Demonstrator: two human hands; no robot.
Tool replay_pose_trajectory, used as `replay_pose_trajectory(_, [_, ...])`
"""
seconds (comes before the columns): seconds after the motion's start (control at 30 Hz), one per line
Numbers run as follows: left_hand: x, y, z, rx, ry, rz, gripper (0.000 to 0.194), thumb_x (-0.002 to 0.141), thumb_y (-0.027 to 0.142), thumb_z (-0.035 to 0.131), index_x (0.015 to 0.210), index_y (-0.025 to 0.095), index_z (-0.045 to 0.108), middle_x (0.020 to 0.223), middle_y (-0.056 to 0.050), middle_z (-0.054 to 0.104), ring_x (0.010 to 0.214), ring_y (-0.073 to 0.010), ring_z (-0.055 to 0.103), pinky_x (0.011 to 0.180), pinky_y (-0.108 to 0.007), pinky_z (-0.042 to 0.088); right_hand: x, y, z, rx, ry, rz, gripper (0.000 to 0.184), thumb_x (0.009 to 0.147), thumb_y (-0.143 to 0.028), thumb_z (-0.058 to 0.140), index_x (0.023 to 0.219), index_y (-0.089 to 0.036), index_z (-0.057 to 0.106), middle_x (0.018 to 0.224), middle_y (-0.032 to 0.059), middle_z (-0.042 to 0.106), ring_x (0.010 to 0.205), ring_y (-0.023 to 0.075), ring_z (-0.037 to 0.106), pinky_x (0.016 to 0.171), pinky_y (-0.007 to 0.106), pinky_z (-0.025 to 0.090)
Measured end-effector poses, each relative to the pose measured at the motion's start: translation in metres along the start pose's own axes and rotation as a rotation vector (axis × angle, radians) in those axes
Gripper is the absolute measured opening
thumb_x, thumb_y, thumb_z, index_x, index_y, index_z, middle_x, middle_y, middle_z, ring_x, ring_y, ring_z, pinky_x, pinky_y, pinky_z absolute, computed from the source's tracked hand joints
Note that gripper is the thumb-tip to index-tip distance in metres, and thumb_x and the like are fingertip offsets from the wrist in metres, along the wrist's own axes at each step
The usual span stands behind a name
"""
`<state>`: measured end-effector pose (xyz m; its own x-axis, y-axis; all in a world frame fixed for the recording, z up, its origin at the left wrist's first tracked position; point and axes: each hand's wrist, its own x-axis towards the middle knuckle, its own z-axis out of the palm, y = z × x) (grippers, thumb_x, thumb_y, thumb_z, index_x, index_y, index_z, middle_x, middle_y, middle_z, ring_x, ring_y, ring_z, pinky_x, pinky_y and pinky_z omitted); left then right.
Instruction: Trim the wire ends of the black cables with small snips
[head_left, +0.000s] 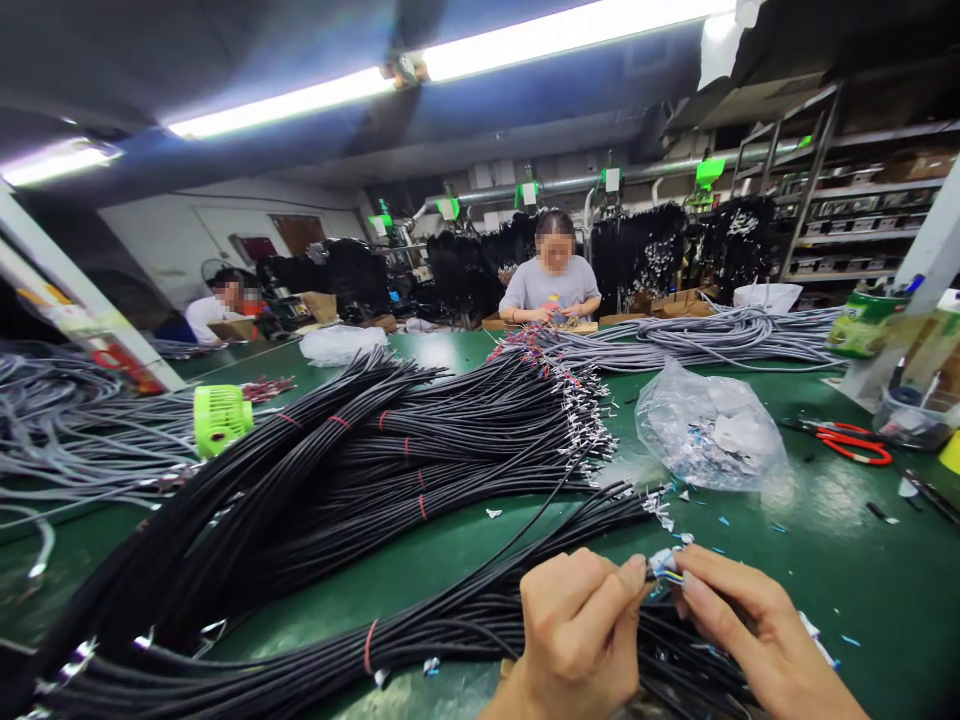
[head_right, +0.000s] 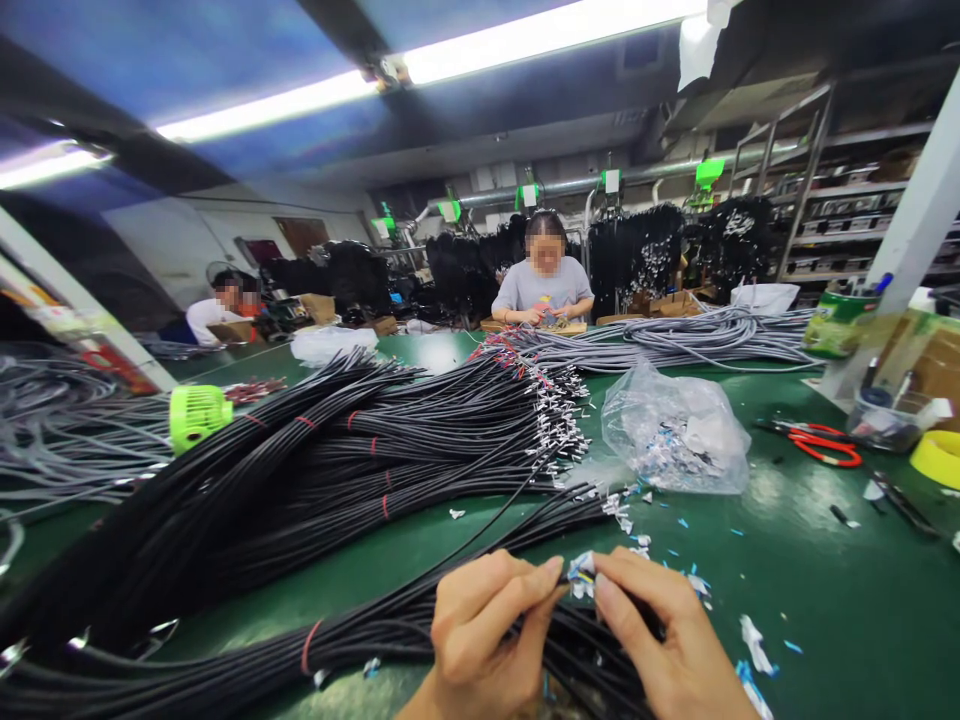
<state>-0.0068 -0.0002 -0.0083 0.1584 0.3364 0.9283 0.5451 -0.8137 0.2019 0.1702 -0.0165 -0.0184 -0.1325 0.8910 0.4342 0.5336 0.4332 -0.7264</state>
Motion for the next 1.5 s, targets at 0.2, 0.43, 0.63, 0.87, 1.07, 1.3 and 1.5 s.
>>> replay_pose_trajectory(0.2, [0.001,0.001,-0.001,-0.008,-0.012,0.002,0.017,0.076,0.001,0.059,0.087,0.013,0.065,0.056,-0.002,0.063,0.047,-0.0106,0.056,0.046,-0.022,0.042,0.001,-0.001,-0.002,-0.004,-0.012,-0.039,0.031,0.089,-0.040,0.050,0.103,-0.023,0.073,0.099,0.0089,0.073,0.090,0.0223,0.069,0.078,0.028,0.057])
replay_pose_trajectory(0.43, [0.001,0.000,0.000,0.012,-0.004,0.014,0.016,0.078,0.005,0.056,0.088,0.015,0.065,0.054,-0.001,0.061,0.044,-0.0110,0.056,0.044,-0.022,0.041,0.003,-0.001,0.000,-0.038,-0.020,-0.032,0.030,0.089,-0.037,0.050,0.103,-0.023,0.073,0.097,0.0082,0.073,0.091,0.0234,0.069,0.077,0.029,0.058])
replay_pose_trajectory(0.63, [-0.001,0.001,0.000,-0.061,-0.052,-0.051,0.017,0.076,0.002,0.059,0.088,0.013,0.063,0.063,-0.002,0.065,0.051,-0.0123,0.056,0.051,-0.024,0.041,0.001,0.000,-0.001,-0.090,0.015,-0.059,0.030,0.089,-0.037,0.050,0.101,-0.022,0.073,0.097,0.0088,0.073,0.091,0.0237,0.069,0.080,0.030,0.057])
replay_pose_trajectory(0.87, [0.003,0.005,-0.003,-0.354,-0.316,-0.481,0.031,0.091,0.023,0.043,0.066,0.015,0.059,0.054,-0.001,0.053,0.049,-0.0111,0.049,0.049,-0.023,0.034,0.001,-0.014,-0.003,-0.067,0.095,-0.198,0.024,0.087,-0.026,0.053,0.102,-0.026,0.071,0.092,0.0053,0.074,0.083,0.0209,0.070,0.064,0.022,0.057])
replay_pose_trajectory(1.07, [0.008,-0.001,-0.006,-0.938,-0.583,-0.989,0.053,0.086,0.061,0.038,0.055,0.019,0.039,0.042,0.009,0.020,0.033,-0.0053,0.019,0.034,-0.020,0.015,0.000,-0.005,-0.003,-0.069,0.111,-0.187,0.021,0.086,-0.024,0.054,0.098,-0.025,0.071,0.091,0.0047,0.073,0.082,0.0206,0.069,0.067,0.023,0.055])
replay_pose_trajectory(1.3, [0.005,0.008,-0.001,-0.448,-0.425,-0.599,0.040,0.091,0.029,0.044,0.058,0.013,0.058,0.050,0.000,0.049,0.047,-0.0088,0.041,0.048,-0.022,0.028,0.004,-0.007,-0.001,0.159,-0.001,-0.013,0.025,0.086,-0.044,0.053,0.078,-0.021,0.060,0.068,-0.0006,0.054,0.059,0.0139,0.052,0.051,0.023,0.043])
replay_pose_trajectory(1.5, [0.001,0.008,0.003,-0.334,-0.438,-0.474,0.025,0.087,0.020,0.050,0.069,0.012,0.066,0.055,-0.002,0.056,0.049,-0.0104,0.046,0.049,-0.023,0.030,0.008,-0.014,-0.003,0.206,0.010,0.029,0.021,0.090,-0.033,0.050,0.074,-0.020,0.054,0.069,-0.0018,0.047,0.060,0.0122,0.044,0.052,0.022,0.036])
